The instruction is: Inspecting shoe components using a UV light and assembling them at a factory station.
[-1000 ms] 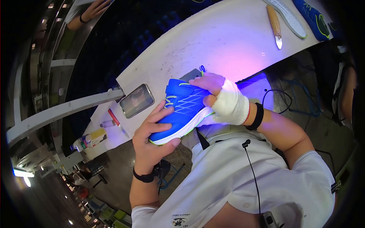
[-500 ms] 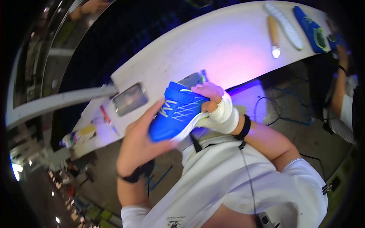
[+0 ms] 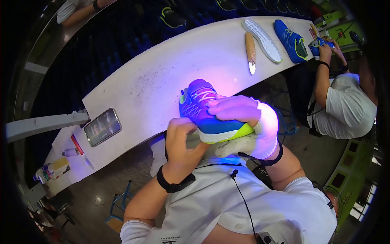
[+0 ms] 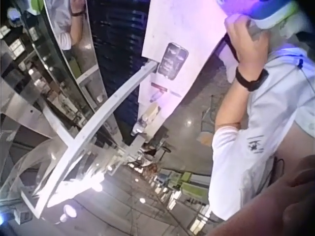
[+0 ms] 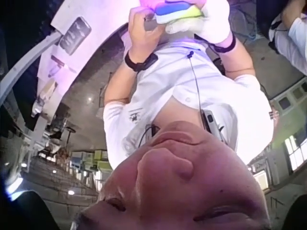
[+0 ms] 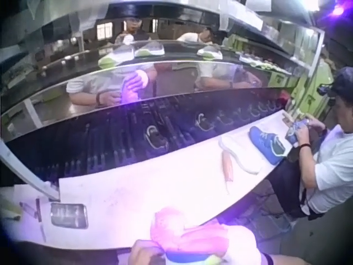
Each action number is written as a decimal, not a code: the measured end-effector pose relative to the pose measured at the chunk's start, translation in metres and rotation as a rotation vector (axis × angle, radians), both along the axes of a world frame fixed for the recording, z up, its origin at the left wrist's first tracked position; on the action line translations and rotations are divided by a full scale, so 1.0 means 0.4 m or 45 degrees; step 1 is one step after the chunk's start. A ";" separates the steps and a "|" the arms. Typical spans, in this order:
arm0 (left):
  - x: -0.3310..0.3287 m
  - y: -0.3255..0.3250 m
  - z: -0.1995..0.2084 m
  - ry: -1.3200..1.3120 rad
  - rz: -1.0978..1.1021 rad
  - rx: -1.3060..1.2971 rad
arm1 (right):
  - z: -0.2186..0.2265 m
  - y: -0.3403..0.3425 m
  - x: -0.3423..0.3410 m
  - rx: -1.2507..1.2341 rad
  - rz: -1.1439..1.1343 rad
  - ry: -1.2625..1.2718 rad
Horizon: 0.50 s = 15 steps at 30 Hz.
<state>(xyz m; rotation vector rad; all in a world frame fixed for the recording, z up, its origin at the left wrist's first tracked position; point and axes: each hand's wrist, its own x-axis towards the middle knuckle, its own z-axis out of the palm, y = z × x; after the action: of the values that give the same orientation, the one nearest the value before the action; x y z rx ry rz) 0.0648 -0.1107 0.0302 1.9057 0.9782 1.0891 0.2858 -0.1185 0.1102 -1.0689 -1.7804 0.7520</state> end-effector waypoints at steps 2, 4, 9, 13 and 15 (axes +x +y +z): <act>0.025 0.006 0.000 -0.100 -0.025 -0.052 | -0.001 0.012 0.018 -0.021 0.017 0.040; 0.044 -0.001 -0.016 -0.112 -0.002 0.004 | -0.016 0.016 0.023 -0.042 0.019 0.086; 0.088 0.062 0.018 0.258 -0.061 0.279 | -0.153 0.007 0.112 -0.283 -0.172 1.004; 0.135 0.130 0.052 0.540 -0.279 0.422 | -0.223 -0.030 0.210 -0.360 -0.312 0.473; 0.151 0.150 0.062 0.589 -0.374 0.407 | -0.159 -0.028 0.213 -0.135 -0.309 -0.073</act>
<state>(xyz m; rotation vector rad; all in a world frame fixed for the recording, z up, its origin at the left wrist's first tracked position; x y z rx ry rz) 0.1253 -0.0509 0.0550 2.5428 0.7527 0.6728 0.3709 -0.1298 0.0466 -1.3618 -1.6347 0.6769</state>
